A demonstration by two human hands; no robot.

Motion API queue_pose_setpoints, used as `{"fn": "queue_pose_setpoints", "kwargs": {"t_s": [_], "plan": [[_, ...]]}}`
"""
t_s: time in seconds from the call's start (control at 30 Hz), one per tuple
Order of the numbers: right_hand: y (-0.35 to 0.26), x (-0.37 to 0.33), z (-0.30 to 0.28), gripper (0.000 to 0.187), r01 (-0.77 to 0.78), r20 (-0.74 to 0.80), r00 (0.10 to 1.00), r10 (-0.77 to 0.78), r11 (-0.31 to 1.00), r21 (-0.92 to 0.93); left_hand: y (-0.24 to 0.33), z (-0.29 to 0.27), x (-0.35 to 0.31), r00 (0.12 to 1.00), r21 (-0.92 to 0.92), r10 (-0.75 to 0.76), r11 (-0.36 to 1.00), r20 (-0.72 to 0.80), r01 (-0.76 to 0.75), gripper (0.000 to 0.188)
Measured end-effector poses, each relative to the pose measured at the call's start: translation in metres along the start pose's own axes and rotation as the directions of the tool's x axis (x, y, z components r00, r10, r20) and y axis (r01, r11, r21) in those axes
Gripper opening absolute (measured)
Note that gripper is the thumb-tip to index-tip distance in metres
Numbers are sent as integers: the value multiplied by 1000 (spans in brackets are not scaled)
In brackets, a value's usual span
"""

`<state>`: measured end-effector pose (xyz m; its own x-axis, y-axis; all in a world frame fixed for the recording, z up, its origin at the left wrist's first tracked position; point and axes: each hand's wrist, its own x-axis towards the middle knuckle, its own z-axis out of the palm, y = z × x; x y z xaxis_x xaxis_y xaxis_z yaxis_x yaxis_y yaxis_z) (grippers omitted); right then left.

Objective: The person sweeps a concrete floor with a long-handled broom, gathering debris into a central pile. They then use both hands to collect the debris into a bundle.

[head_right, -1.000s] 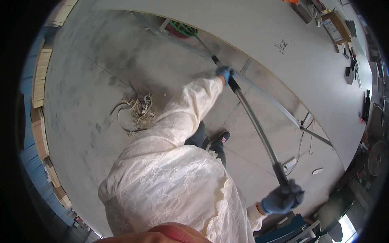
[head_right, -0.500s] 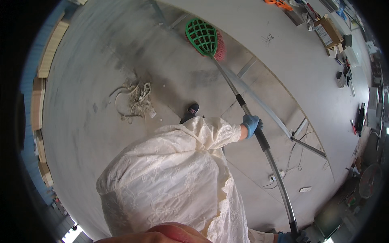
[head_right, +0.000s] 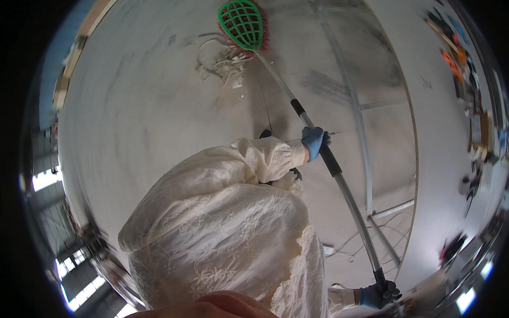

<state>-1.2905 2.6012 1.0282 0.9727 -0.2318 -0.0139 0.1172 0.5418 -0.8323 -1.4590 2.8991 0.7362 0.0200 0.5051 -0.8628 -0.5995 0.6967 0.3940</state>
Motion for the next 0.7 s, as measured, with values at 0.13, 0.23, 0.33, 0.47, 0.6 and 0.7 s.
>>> {"fn": "queue_pose_setpoints", "kwargs": {"t_s": [0.13,0.23,0.33,0.47,0.6,0.7], "plan": [[28,-11,34,11,-135,162,977,141,990,-44,51,-70,4,997,-230,25,972,-73,-42,17],[56,-17,51,9,-222,285,928,240,970,-94,66,-120,5,978,-338,35,935,-205,-105,11],[83,-23,65,8,-360,484,782,392,919,-162,80,-205,-5,953,-475,-37,872,-301,-116,10],[142,-35,111,13,-570,882,118,457,758,-316,76,-263,6,925,-620,-118,771,-362,-145,8],[183,-121,138,20,-401,899,-76,432,812,-424,81,-357,22,903,-746,-109,608,-416,-270,10],[196,-232,137,19,-405,870,-123,477,776,-483,97,-457,35,907,-841,-139,451,-398,-300,20]]}}
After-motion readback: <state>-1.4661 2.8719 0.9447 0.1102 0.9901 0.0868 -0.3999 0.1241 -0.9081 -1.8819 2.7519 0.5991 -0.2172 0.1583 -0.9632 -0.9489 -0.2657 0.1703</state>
